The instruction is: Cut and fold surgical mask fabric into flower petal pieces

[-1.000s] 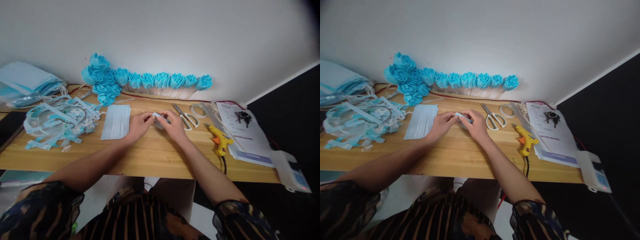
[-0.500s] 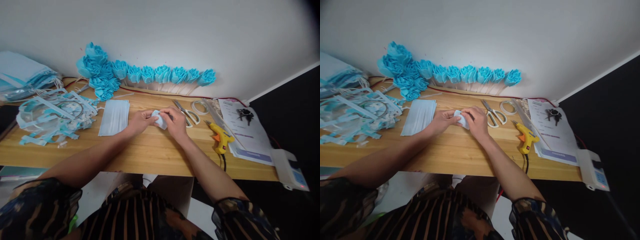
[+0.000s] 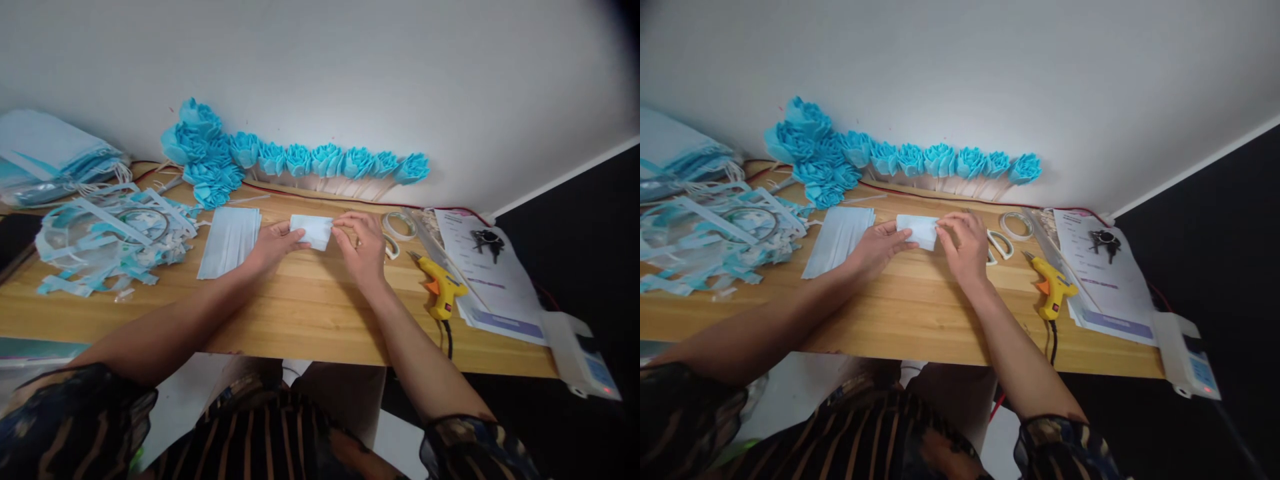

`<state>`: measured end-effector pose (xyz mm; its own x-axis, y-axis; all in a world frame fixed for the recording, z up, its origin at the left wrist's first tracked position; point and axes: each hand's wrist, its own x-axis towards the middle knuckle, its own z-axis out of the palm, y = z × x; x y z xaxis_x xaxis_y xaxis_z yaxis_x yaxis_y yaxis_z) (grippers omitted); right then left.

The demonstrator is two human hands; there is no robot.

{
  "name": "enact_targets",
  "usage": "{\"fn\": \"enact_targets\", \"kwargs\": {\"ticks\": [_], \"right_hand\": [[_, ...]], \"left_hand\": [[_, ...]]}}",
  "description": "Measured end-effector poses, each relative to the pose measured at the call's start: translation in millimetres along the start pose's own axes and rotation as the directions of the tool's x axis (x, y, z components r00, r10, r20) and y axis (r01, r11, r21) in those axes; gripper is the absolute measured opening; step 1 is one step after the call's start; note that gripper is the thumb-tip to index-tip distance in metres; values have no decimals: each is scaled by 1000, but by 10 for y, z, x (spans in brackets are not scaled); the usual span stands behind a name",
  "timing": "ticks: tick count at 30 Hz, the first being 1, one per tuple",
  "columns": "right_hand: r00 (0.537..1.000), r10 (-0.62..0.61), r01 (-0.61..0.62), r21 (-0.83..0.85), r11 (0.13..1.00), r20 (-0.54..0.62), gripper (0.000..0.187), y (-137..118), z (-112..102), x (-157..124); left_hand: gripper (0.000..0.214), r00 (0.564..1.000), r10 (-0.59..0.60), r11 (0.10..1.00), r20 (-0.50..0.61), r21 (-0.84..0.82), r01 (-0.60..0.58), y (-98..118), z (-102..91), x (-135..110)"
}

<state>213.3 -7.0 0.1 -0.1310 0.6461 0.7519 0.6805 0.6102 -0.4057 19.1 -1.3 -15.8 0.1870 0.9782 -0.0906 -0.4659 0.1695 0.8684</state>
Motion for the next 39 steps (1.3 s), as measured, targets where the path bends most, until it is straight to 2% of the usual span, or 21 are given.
{"fn": "enact_targets", "kwargs": {"ticks": [5, 15, 21, 29, 35, 39], "right_hand": [[999, 46, -46, -2, 999, 13, 7, 39, 32, -17], [997, 74, -75, 54, 996, 13, 5, 45, 53, -30], [978, 202, -204, 62, 977, 46, 9, 52, 60, -28], [954, 295, -299, 92, 950, 55, 11, 46, 86, -44], [957, 287, -289, 124, 949, 33, 14, 57, 77, -40], [974, 226, -228, 103, 968, 34, 13, 45, 66, -40]], "left_hand": [[30, 1000, -6, 1000, -10, 10, 6, 1, 11, -11], [38, 998, -28, 999, 55, -34, 30, 32, 42, -9], [35, 998, -4, 1000, 65, -29, 6, 21, 25, 8], [43, 994, -3, 1000, 105, -7, 4, -15, 29, 15], [56, 994, 53, 998, 99, 28, -56, -45, 53, 51], [50, 994, 73, 997, 80, 4, -74, -47, 26, 52]]}}
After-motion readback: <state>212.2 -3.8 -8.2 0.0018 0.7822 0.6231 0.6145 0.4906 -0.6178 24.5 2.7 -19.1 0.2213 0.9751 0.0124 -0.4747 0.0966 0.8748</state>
